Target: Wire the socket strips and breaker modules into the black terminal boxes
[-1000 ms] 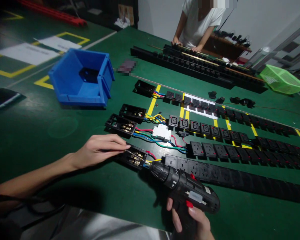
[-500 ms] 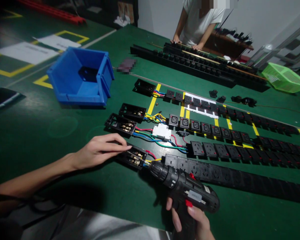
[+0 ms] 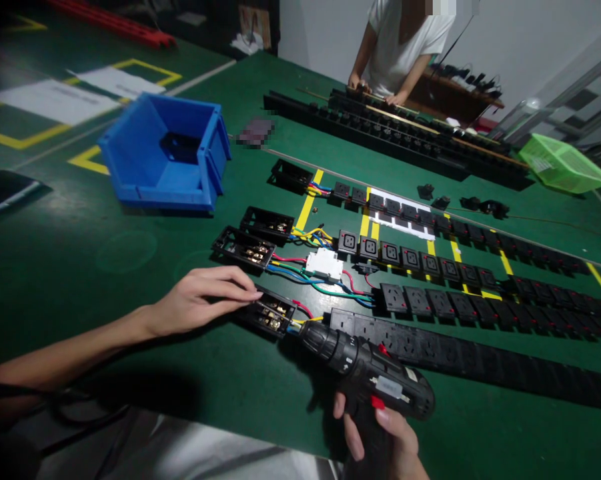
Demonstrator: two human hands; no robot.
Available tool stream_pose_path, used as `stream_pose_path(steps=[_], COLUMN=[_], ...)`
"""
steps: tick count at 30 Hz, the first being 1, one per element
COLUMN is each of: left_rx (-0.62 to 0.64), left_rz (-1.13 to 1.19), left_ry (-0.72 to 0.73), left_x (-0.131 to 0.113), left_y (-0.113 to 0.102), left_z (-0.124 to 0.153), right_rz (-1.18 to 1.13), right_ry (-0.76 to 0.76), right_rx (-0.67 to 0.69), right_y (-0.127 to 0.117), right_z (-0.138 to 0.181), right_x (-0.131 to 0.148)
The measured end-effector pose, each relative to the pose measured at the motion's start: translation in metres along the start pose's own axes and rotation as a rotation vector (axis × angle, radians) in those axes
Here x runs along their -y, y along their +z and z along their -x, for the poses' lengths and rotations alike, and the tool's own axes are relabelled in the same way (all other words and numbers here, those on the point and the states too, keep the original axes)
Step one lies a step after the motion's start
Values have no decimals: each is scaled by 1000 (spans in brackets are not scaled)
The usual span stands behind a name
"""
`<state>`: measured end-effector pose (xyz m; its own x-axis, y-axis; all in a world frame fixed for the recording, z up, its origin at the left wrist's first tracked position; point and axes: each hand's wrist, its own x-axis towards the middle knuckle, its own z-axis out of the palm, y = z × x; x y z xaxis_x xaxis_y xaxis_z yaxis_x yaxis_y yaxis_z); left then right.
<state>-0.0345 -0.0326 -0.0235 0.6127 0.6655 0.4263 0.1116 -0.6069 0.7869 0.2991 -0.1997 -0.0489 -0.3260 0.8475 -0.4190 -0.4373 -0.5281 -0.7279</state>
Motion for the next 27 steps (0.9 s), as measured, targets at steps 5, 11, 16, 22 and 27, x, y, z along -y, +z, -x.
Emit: stream_pose_path(steps=[5, 11, 16, 22, 27], left_rx=[27, 44, 78, 121, 107], left_rz=[24, 41, -22, -76, -57], left_ry=[-68, -89, -27, 56, 97], left_x=[-2, -3, -3, 2, -1], left_y=[0, 1, -3, -5, 4], left_z=[-2, -2, -1, -4, -15], right_rz=[15, -1, -29, 4, 113], right_ry=[19, 15, -34, -28, -19], right_rx=[-32, -25, 47, -4, -135], right_y=[1, 4, -2, -2, 9], right_z=[1, 1, 0, 2, 17], right_x=[0, 2, -3, 0, 29])
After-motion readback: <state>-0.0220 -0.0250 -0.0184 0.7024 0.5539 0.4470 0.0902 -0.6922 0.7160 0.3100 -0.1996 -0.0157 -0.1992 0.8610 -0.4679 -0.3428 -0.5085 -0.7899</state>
